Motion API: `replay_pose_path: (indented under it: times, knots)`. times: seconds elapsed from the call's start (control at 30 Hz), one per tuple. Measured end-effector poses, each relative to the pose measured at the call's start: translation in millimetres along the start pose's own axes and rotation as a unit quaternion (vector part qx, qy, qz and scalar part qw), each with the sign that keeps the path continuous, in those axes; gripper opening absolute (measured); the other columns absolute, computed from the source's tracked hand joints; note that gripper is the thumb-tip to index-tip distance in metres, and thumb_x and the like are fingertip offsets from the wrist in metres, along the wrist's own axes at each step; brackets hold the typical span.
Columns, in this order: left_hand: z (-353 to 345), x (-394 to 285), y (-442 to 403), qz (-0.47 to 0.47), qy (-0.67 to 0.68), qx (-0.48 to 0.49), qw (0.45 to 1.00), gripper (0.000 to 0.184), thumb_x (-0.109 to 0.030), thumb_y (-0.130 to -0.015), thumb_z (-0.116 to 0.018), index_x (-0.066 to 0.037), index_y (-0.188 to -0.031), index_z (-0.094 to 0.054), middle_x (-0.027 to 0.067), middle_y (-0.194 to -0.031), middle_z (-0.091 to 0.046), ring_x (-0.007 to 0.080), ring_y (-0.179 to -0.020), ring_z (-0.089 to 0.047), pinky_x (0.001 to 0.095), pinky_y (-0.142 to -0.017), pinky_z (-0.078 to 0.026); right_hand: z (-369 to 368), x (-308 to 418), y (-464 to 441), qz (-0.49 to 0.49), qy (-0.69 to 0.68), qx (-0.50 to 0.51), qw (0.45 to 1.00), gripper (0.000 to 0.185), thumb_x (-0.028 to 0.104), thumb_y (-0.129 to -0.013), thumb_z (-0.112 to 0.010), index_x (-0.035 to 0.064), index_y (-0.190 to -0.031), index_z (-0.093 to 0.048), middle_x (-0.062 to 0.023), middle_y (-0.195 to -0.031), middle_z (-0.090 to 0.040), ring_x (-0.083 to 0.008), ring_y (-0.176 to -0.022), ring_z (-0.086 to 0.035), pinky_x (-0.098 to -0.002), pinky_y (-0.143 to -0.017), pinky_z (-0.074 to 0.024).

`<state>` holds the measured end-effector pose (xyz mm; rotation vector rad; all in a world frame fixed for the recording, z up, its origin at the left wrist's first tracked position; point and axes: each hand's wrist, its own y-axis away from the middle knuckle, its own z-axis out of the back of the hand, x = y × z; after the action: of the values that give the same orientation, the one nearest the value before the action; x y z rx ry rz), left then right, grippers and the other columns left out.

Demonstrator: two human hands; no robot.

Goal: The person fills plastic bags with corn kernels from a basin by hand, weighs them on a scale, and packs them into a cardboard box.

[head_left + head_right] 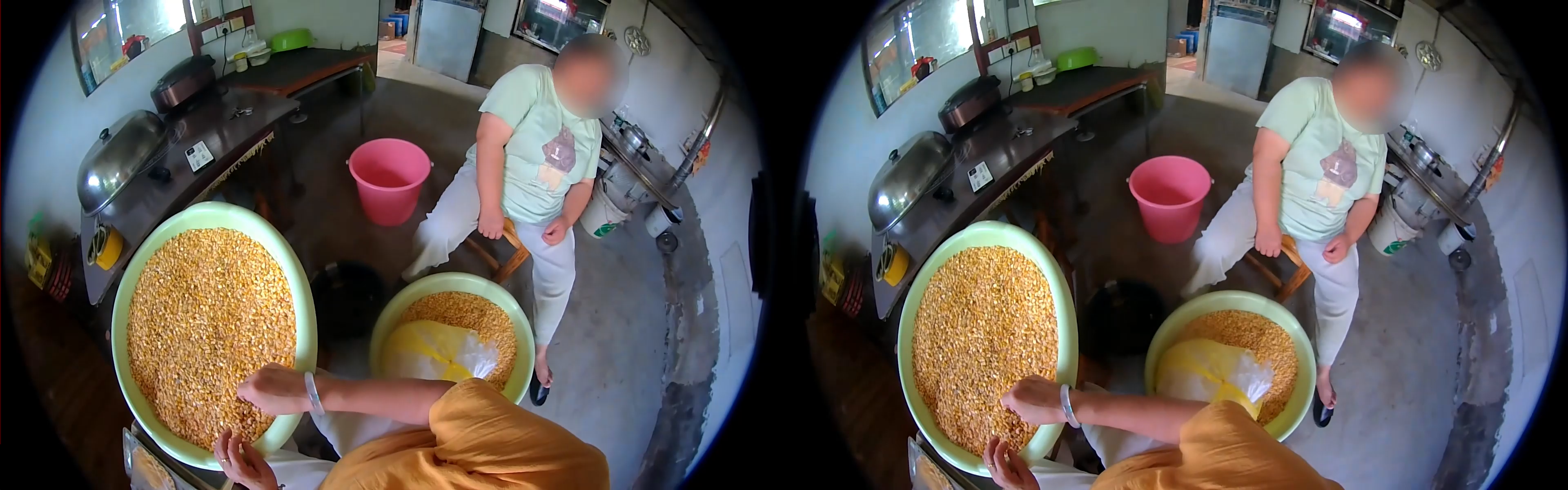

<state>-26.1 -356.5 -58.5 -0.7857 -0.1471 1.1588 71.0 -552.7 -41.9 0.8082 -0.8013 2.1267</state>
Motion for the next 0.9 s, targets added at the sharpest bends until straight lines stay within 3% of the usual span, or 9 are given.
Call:
replay_pose_path:
  times: [0.07, 0.17, 0.2, 0.37, 0.43, 0.53, 0.7, 0.77, 0.9]
  knots:
    - [0, -3, -5, -0.026, -0.009, -0.034, 0.999, 0.012, -0.005, -0.082, -0.057, 0.0, -0.092, -0.062, 0.017, -0.093, -0.062, 0.0301, -0.083, -0.06, 0.0382, -0.072, -0.049, 0, 0, -1, -0.002, 0.0, 0.002, 1.0, 0.005, 0.002, -0.069, -0.053, -0.0027, -0.069, -0.054, -0.0206, -0.064, -0.058, -0.0358, -0.065, -0.06, -0.043, -0.061, -0.0474]
    - [-10, 17, 19, 0.04, 0.043, -0.013, 0.998, 0.021, 0.001, -0.08, -0.052, -0.002, -0.1, -0.056, 0.0166, -0.102, -0.058, 0.0301, -0.092, -0.056, 0.0397, -0.08, -0.045, -5, -5, -2, 0.03, 0.002, -0.018, 0.999, 0.005, 0.002, -0.069, -0.054, -0.0018, -0.07, -0.055, -0.0203, -0.065, -0.058, -0.036, -0.066, -0.06, -0.0426, -0.061, -0.0478]
    - [-8, 13, 18, 0.083, 0.089, -0.018, 0.992, 0.02, 0.003, -0.075, -0.052, -0.003, -0.093, -0.058, 0.0209, -0.101, -0.057, 0.0389, -0.093, -0.054, 0.0454, -0.082, -0.044, -15, -15, -3, 0.038, 0.013, -0.027, 0.999, 0.002, 0.005, -0.073, -0.054, 0.0032, -0.072, -0.056, -0.0151, -0.068, -0.059, -0.0317, -0.066, -0.06, -0.0405, -0.058, -0.0477]
    - [3, 14, 23, 0.155, 0.085, -0.06, 0.982, 0.02, 0.007, -0.068, -0.058, -0.003, -0.085, -0.061, 0.0167, -0.099, -0.061, 0.0306, -0.09, -0.06, 0.0361, -0.077, -0.048, -28, -36, -5, 0.064, 0.046, -0.013, 0.997, 0.017, 0.006, -0.078, -0.055, 0.0024, -0.091, -0.064, -0.0162, -0.078, -0.063, -0.0306, -0.07, -0.063, -0.0366, -0.062, -0.0508]
    - [9, 21, 32, 0.137, 0.044, -0.089, 0.986, 0.02, 0.007, -0.066, -0.063, -0.004, -0.082, -0.061, 0.0128, -0.098, -0.062, 0.0281, -0.09, -0.06, 0.0354, -0.076, -0.049, -11, -11, -6, 0.014, 0.001, -0.017, 1.0, 0.016, 0.006, -0.081, -0.054, 0.0011, -0.093, -0.064, -0.0164, -0.08, -0.065, -0.028, -0.07, -0.064, -0.0342, -0.062, -0.0508]
    - [26, 28, 44, 0.162, 0.053, -0.11, 0.979, 0.02, 0.009, -0.069, -0.06, -0.003, -0.084, -0.06, 0.0135, -0.096, -0.062, 0.0282, -0.09, -0.06, 0.0342, -0.078, -0.048, -17, -3, -10, -0.007, -0.022, -0.056, 0.998, 0.011, 0.004, -0.08, -0.056, 0.0013, -0.088, -0.063, -0.0173, -0.079, -0.064, -0.0316, -0.071, -0.063, -0.0364, -0.062, -0.05]
    - [46, 59, 71, 0.236, -0.011, -0.182, 0.955, 0.02, 0.008, -0.067, -0.062, -0.005, -0.082, -0.061, 0.0114, -0.093, -0.064, 0.0278, -0.084, -0.062, 0.034, -0.075, -0.05, -19, 0, -10, -0.039, -0.002, -0.028, 0.999, 0.01, 0.003, -0.08, -0.056, 0.0016, -0.086, -0.064, -0.0157, -0.074, -0.063, -0.0295, -0.066, -0.062, -0.0344, -0.058, -0.0481]
    - [58, 78, 82, 0.267, -0.023, -0.203, 0.942, 0.017, 0.007, -0.071, -0.059, -0.004, -0.084, -0.06, 0.0125, -0.094, -0.063, 0.0284, -0.086, -0.062, 0.0333, -0.073, -0.05, -20, 1, -8, -0.04, 0.018, -0.021, 0.999, 0.01, 0.003, -0.08, -0.056, 0.0019, -0.085, -0.064, -0.0152, -0.073, -0.063, -0.0287, -0.065, -0.062, -0.0342, -0.058, -0.0477]
    - [92, 119, 103, 0.303, -0.056, -0.241, 0.92, 0.022, 0.011, -0.073, -0.055, -0.001, -0.091, -0.058, 0.0135, -0.1, -0.061, 0.0252, -0.096, -0.059, 0.0316, -0.085, -0.044, -19, 3, -11, -0.059, 0.041, -0.009, 0.997, 0.011, 0.003, -0.08, -0.055, 0.0026, -0.085, -0.064, -0.0149, -0.072, -0.063, -0.0274, -0.061, -0.061, -0.0337, -0.056, -0.0469]
